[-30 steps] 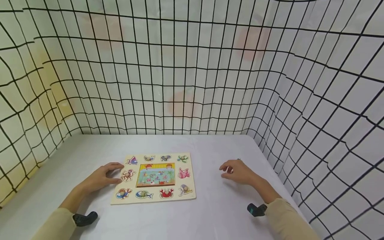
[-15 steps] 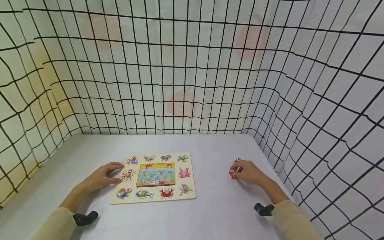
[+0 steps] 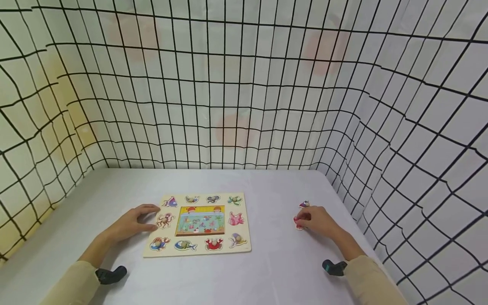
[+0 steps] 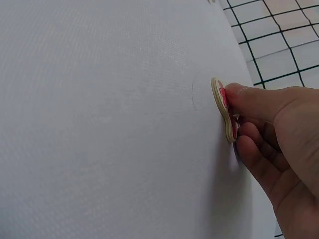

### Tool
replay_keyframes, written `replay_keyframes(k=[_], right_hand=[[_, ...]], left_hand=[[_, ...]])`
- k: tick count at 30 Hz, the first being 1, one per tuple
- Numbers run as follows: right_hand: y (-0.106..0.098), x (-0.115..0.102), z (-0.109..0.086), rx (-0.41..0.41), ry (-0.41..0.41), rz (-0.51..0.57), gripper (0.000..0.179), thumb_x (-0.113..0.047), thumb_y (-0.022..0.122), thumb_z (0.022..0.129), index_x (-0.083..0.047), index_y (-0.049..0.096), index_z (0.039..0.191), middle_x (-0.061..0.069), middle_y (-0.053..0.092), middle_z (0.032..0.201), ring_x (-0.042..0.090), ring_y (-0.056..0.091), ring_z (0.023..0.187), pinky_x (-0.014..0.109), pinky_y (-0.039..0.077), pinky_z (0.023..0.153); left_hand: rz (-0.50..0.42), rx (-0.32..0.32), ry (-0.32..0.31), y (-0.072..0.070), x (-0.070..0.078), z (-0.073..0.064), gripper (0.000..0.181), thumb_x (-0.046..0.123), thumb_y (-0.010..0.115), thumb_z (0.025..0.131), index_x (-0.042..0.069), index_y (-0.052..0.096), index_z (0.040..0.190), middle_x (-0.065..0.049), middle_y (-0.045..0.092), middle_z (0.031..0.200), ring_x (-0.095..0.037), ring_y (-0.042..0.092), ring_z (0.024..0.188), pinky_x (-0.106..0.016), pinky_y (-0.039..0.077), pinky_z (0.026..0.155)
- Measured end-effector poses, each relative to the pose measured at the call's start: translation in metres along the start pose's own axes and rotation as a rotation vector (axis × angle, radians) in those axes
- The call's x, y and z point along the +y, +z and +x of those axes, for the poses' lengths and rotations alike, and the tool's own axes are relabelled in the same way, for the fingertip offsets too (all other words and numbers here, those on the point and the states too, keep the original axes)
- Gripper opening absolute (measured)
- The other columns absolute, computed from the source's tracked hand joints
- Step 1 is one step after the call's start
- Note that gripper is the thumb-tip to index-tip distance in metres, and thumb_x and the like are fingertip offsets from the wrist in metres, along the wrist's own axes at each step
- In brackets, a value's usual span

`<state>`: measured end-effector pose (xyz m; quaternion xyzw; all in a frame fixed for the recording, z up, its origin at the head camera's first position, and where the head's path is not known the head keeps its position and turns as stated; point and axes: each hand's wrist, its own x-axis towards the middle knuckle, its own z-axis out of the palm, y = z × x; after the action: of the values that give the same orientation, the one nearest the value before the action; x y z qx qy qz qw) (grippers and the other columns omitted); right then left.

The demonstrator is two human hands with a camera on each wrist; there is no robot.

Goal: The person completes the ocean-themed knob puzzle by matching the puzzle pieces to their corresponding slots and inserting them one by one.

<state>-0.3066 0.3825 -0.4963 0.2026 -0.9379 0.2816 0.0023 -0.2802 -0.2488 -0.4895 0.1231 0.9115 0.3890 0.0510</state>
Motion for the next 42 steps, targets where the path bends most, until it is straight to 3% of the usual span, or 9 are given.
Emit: replay_keyframes(k=[6, 17, 25, 33, 42], right_hand=[[0.0, -0.004, -0.001, 0.007, 0.045, 0.013, 0.006, -0.019, 0.081, 0.092, -0.014, 0.08, 0.094, -0.008, 0.07, 0.087, 0.013, 0.058, 0.079, 0.025, 0.052, 0.064], [-0.003, -0.009, 0.002, 0.03, 0.017, -0.022, 0.008, -0.016, 0.081, 0.091, -0.011, 0.083, 0.097, -0.004, 0.073, 0.094, 0.013, 0.058, 0.085, 0.026, 0.052, 0.067], [-0.003, -0.021, 0.014, 0.06, -0.087, 0.007, 0.009, -0.006, 0.08, 0.09, -0.007, 0.082, 0.098, -0.001, 0.073, 0.095, 0.013, 0.064, 0.086, 0.025, 0.055, 0.07], [0.004, -0.031, 0.026, 0.009, -0.122, 0.02, 0.011, -0.006, 0.075, 0.095, -0.007, 0.079, 0.104, -0.004, 0.071, 0.099, 0.013, 0.064, 0.087, 0.025, 0.057, 0.07], [0.009, -0.046, 0.038, -0.027, -0.191, 0.002, 0.012, -0.005, 0.073, 0.095, -0.009, 0.08, 0.104, -0.006, 0.072, 0.1, 0.013, 0.065, 0.091, 0.03, 0.058, 0.079]], left_hand=[[0.0, 0.001, 0.003, -0.002, 0.002, -0.001, 0.071, 0.032, 0.086, 0.085, 0.001, 0.059, 0.143, -0.025, 0.044, 0.153, -0.051, 0.029, 0.146, -0.069, 0.022, 0.116], [-0.008, 0.008, 0.01, -0.002, 0.001, 0.001, 0.07, 0.031, 0.086, 0.085, 0.001, 0.059, 0.142, -0.024, 0.046, 0.152, -0.05, 0.029, 0.146, -0.068, 0.021, 0.117], [-0.016, 0.014, 0.006, 0.0, -0.002, 0.001, 0.07, 0.031, 0.086, 0.085, 0.001, 0.059, 0.142, -0.024, 0.046, 0.152, -0.05, 0.03, 0.146, -0.068, 0.021, 0.117], [-0.013, 0.018, 0.001, 0.002, -0.003, 0.002, 0.07, 0.031, 0.086, 0.085, 0.001, 0.06, 0.142, -0.024, 0.046, 0.151, -0.05, 0.03, 0.146, -0.069, 0.021, 0.116], [-0.008, 0.016, 0.006, 0.002, -0.004, 0.002, 0.07, 0.032, 0.087, 0.085, 0.001, 0.06, 0.142, -0.025, 0.046, 0.151, -0.05, 0.031, 0.145, -0.069, 0.022, 0.116]])
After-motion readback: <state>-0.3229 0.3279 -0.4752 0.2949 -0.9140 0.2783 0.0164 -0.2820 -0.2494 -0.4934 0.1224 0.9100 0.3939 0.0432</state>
